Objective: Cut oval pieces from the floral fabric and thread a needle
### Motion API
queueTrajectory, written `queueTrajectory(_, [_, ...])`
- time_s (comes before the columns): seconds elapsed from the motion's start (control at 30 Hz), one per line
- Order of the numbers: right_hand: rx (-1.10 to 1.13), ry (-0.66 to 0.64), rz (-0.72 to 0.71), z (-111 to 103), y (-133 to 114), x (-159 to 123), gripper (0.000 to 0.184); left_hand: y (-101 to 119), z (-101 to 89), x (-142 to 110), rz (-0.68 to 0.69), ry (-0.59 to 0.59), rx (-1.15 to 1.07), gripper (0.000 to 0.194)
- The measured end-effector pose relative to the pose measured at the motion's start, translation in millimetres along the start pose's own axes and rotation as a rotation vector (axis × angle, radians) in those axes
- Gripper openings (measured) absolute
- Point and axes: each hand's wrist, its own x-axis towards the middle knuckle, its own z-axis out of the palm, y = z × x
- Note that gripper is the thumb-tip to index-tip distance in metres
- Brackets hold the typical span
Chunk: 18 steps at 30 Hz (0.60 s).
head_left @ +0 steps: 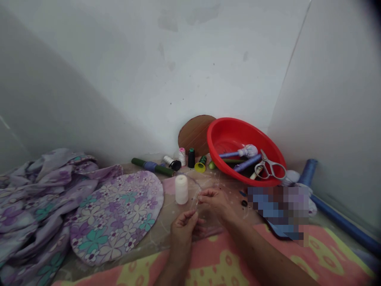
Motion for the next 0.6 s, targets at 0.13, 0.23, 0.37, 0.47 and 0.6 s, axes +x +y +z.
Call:
queueTrajectory(0.13, [-0.005, 0.047, 0.004, 0.7, -1.1, -0.8, 0.011, 0.0, 0.0, -0.5, 0.001, -0.001, -0.024, 0.035])
queueTrajectory(0.23, [-0.046, 0.08, -0.035, -0.3, -3.2, -0.2, 0.008, -0.9, -1.0, 1.3, 0.004, 0.0, -0.051, 0.033])
queueTrajectory(0.37, [-0.093, 0.061, -0.157, -2.6, -8.9, 4.6, 0.004, -1.2, -3.7, 4.9, -0.005, 0.002, -0.114, 0.031])
queueTrajectory(0.47, [-0.097, 0.069, -0.165, -2.1, -16.1, 9.6, 0.004, 0.7, -5.5, 5.7, -0.027, -0.018, -0.192, 0.027])
queueTrajectory(0.6, [-0.097, 0.09, -0.156, 1.0, -25.4, 14.8, 0.004, 3.5, -7.1, 5.8, -0.047, -0.037, -0.289, 0.024])
